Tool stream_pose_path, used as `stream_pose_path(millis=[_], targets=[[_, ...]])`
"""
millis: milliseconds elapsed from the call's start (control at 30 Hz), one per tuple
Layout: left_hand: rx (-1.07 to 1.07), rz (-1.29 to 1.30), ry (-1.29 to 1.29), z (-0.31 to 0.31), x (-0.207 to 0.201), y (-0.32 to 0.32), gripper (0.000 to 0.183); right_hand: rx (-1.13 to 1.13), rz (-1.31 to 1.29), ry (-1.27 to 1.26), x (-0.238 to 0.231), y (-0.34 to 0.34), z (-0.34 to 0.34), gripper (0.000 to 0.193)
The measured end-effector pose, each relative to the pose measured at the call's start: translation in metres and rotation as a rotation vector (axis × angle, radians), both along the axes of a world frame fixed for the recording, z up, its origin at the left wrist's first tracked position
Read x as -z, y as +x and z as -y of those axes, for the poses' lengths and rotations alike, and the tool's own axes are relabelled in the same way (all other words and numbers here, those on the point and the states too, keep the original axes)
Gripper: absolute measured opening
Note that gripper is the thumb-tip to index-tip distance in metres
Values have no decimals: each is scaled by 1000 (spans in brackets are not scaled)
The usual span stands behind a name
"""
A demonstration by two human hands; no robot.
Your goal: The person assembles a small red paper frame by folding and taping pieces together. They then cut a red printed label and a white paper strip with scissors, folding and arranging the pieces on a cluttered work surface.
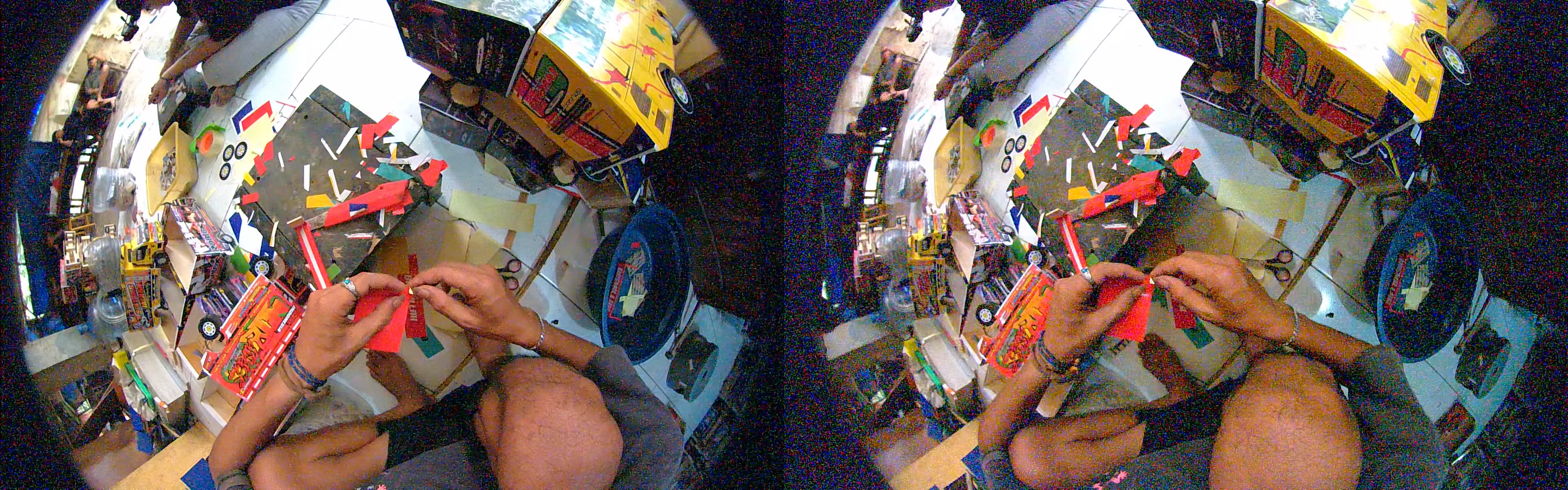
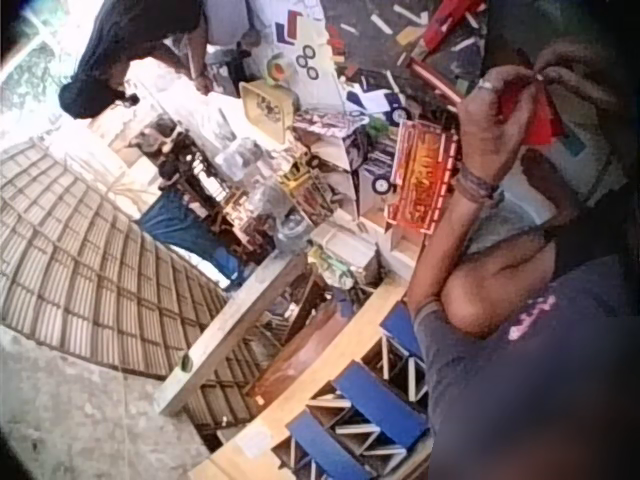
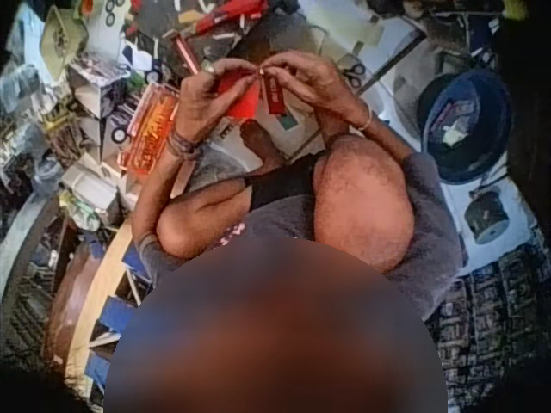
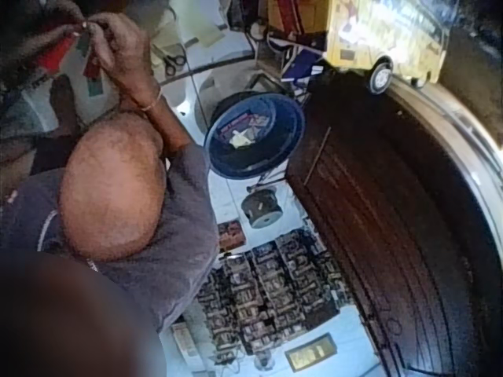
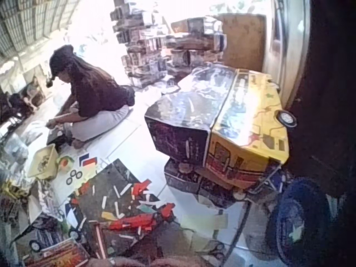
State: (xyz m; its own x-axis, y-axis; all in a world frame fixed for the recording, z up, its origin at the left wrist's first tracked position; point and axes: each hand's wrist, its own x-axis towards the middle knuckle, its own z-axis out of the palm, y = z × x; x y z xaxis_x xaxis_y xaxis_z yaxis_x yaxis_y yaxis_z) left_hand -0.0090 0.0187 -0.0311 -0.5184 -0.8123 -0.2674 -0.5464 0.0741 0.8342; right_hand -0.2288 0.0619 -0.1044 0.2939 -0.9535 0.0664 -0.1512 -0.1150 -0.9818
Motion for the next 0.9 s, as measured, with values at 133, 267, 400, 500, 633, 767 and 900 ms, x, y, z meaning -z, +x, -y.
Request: stream_pose_path(millis=[133, 267, 400, 500, 633, 767, 900], targets=[[2, -24, 26, 1, -2, -2, 23, -20, 0, -17, 2, 0, 1, 18], [27, 1, 36, 0, -3, -2, 23, -21, 12, 27, 2, 0, -1, 18], [30, -11, 34, 2, -2, -3, 24, -23, -41, -16, 2, 4, -1, 19], [41, -2, 23, 3, -2, -2, 24, -34, -46, 6, 2, 3, -2, 19], [8, 7, 51, 3, -1, -1, 25, -24, 3, 71, -1, 2, -1, 20], [-1, -29, 46, 3, 2, 0, 24, 17, 32, 23, -3, 0, 0, 20], [4, -12, 42, 3, 0, 0, 24, 0, 33, 18, -2, 0, 1, 19]])
